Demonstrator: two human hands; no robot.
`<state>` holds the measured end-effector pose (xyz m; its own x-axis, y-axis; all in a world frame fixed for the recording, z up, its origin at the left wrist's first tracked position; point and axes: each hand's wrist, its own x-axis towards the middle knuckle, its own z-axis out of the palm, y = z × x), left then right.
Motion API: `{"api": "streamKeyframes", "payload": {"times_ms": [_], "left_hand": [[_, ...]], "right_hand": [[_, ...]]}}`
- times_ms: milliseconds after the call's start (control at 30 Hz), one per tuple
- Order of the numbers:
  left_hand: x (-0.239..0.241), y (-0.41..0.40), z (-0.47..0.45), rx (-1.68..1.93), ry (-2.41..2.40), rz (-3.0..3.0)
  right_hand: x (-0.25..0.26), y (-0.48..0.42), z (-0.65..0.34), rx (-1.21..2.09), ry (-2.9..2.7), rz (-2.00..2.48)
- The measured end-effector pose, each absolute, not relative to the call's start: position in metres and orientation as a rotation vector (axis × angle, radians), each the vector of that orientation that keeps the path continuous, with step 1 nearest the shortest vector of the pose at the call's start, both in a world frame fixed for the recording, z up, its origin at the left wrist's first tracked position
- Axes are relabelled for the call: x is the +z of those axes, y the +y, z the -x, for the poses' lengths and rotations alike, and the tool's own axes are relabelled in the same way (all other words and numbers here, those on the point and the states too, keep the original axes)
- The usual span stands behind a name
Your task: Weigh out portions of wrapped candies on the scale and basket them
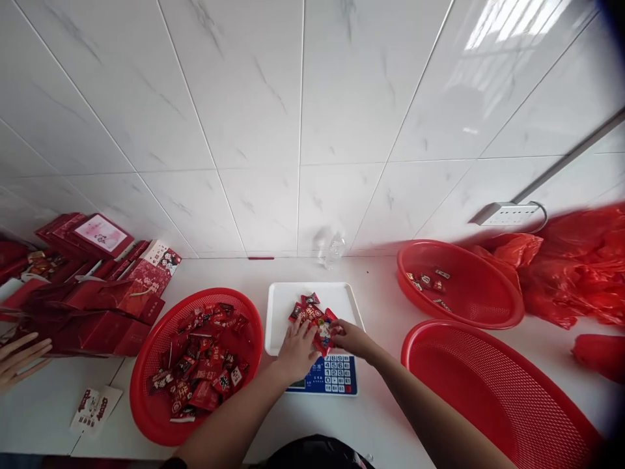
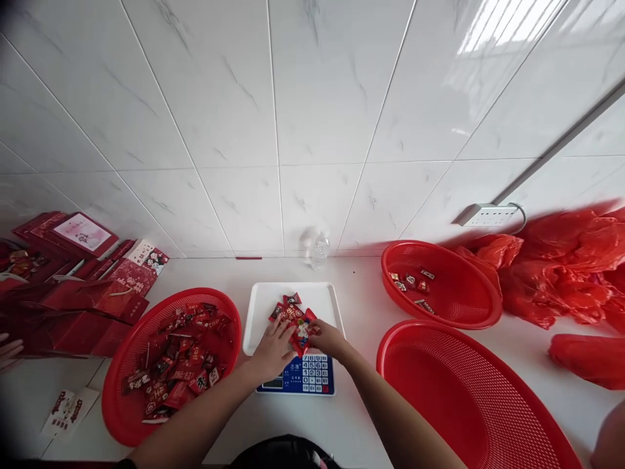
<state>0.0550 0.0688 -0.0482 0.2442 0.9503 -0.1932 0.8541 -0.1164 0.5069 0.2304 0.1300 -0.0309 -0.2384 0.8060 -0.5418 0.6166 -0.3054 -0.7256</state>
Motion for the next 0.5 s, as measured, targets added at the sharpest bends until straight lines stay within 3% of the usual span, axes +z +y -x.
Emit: {"api": "streamKeyframes", "payload": {"times_ms": [167, 267, 400, 467, 500], "left_hand": [[-0.043, 0.044, -0.025, 0.667, 1.728, -1.911], [-0.047, 0.022, 0.017, 0.950, 1.960, -1.721], [-0.066, -0.012, 0.083, 0.948, 2.161, -1.351], [-0.077, -0.025, 0.110, 0.915, 2.178, -1.262], [-0.081, -0.029, 0.119, 0.888, 2.178, -1.251]], "right_hand": [[-0.016, 0.150, -0.233, 1.557, -1.661, 1.786], [0.002, 0.160, -0.269, 1.683, -1.116, 1.566], [0.045, 0.166, -0.342, 1.427, -0.570, 1.415], [0.076, 0.160, -0.351, 1.270, -0.509, 1.372], [0.091, 0.154, -0.341, 1.348, -0.575, 1.302]]}}
